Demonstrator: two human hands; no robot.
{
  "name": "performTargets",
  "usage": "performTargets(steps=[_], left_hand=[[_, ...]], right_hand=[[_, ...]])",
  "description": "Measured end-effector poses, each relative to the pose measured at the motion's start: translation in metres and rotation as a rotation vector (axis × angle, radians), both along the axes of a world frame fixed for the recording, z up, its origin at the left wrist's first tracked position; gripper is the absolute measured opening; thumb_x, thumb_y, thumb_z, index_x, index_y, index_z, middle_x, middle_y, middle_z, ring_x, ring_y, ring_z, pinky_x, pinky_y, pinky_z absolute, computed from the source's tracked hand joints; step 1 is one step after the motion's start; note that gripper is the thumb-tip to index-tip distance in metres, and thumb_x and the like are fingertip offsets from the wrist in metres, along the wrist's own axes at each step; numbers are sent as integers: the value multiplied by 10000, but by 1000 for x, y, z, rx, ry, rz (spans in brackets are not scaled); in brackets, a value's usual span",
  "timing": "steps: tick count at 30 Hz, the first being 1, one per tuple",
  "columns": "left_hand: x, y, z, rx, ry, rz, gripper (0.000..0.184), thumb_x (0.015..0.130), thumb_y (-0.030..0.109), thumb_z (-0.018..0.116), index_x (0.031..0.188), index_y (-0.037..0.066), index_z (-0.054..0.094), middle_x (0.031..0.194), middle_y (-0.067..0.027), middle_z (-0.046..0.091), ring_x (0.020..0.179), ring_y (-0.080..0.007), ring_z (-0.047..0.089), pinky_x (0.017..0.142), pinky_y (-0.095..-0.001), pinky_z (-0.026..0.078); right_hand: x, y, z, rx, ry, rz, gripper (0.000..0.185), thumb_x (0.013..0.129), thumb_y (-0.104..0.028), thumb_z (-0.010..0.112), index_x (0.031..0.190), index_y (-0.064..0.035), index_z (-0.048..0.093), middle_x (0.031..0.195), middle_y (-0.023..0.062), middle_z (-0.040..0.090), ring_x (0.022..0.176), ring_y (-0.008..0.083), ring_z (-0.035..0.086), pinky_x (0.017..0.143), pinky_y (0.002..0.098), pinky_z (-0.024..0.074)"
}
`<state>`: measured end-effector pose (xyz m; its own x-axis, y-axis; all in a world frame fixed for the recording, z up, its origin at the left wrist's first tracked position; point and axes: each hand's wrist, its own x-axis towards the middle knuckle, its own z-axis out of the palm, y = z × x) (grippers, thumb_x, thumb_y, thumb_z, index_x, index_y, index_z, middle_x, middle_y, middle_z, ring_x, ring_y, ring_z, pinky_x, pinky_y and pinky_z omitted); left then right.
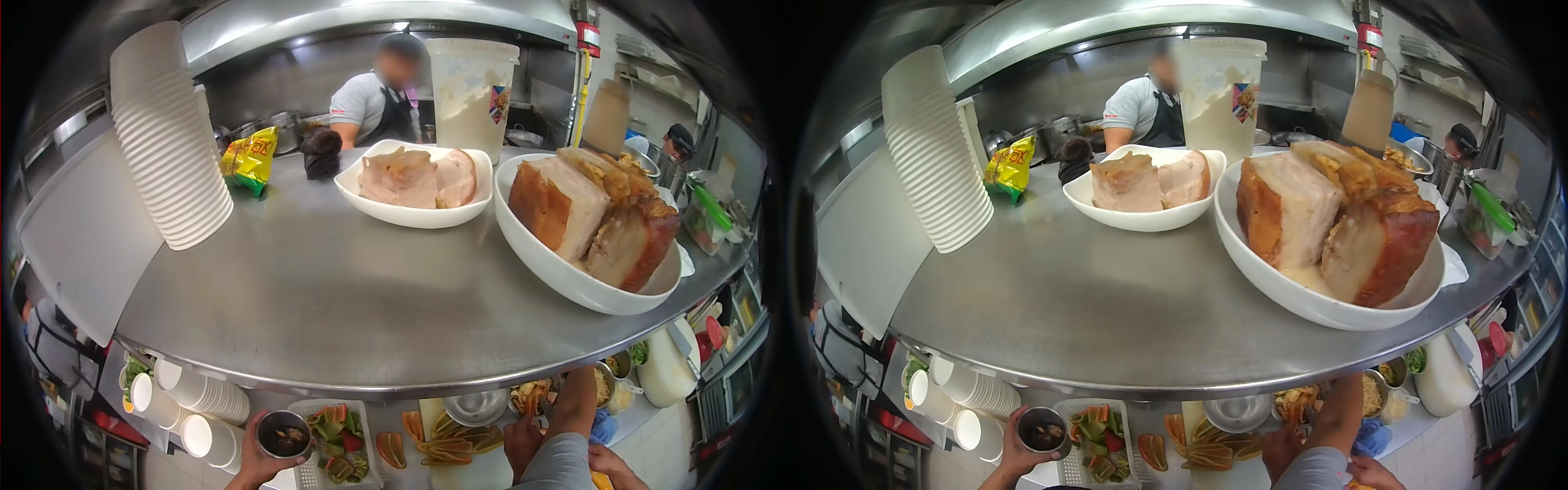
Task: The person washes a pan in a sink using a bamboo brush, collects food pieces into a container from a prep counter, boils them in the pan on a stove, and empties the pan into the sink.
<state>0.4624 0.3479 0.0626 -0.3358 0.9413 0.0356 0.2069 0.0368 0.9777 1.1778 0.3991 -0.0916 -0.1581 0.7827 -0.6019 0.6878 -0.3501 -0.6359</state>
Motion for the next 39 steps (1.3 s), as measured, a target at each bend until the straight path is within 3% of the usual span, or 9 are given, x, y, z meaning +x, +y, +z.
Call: performTargets(steps=[15,21,23,27,30,33,34,35,39], left_hand=[[4,-7,-1,-6,46,-3,1035,464,129,913,1286,26,292,1151,-123,518,1080,-215,540,934,-353,458],[-1,-8,-4,1,81,-5,1036,465,136,914,1287,30,292,1159,-123,514,1087,-217,536,940,-359,454],[-4,-9,-6,15,119,-14,1074,457,136,914,1312,32,272,1163,-130,524,1093,-232,538,956,-370,443],[-7,-8,-9,5,109,8,1047,455,151,918,1292,27,302,1165,-123,514,1091,-224,534,947,-361,445],[-3,-1,-2,15,128,-39,1074,458,158,914,1316,19,284,1178,-128,508,1099,-230,529,957,-361,430],[9,15,5,42,128,-77,1065,467,168,912,1319,15,290,1181,-128,507,1104,-225,526,960,-356,426],[3,20,-5,83,331,-115,1047,485,174,907,1322,12,299,1186,-125,504,1108,-219,522,965,-350,421],[8,24,-1,79,324,-116,1047,485,174,907,1322,12,299,1186,-125,504,1108,-219,522,965,-350,421],[36,50,11,98,55,-258,1038,498,186,905,1328,19,305,1203,-119,498,1139,-210,501,988,-345,399]], right_hand=[[15,0,-7,-24,47,24,261,895,-136,511,1125,-64,610,918,19,661,878,131,592,800,291,470],[3,-4,-7,102,-96,-80,244,902,-146,510,1102,-66,622,886,22,662,860,126,587,776,282,472],[-6,-7,2,122,-135,-100,240,903,-149,510,1097,-66,625,879,23,662,856,125,586,770,280,472],[-62,-5,101,2,34,-156,225,903,-134,478,1049,-56,632,842,8,651,775,105,582,704,256,479],[-68,-15,120,-57,73,-162,219,905,-130,470,1033,-49,629,822,12,648,737,107,584,672,252,483],[-38,-34,92,-76,53,-116,205,910,-129,471,1023,-35,615,791,37,644,684,128,597,626,260,491],[-27,-39,82,-78,45,-105,201,912,-128,471,1020,-31,610,781,45,643,666,134,601,610,262,493],[-17,-44,72,-77,44,-99,197,914,-128,471,1016,-26,606,771,53,641,649,141,605,595,265,496],[11,-45,67,-198,150,-96,185,921,-127,472,1003,-9,587,730,85,636,578,168,621,534,275,506]])
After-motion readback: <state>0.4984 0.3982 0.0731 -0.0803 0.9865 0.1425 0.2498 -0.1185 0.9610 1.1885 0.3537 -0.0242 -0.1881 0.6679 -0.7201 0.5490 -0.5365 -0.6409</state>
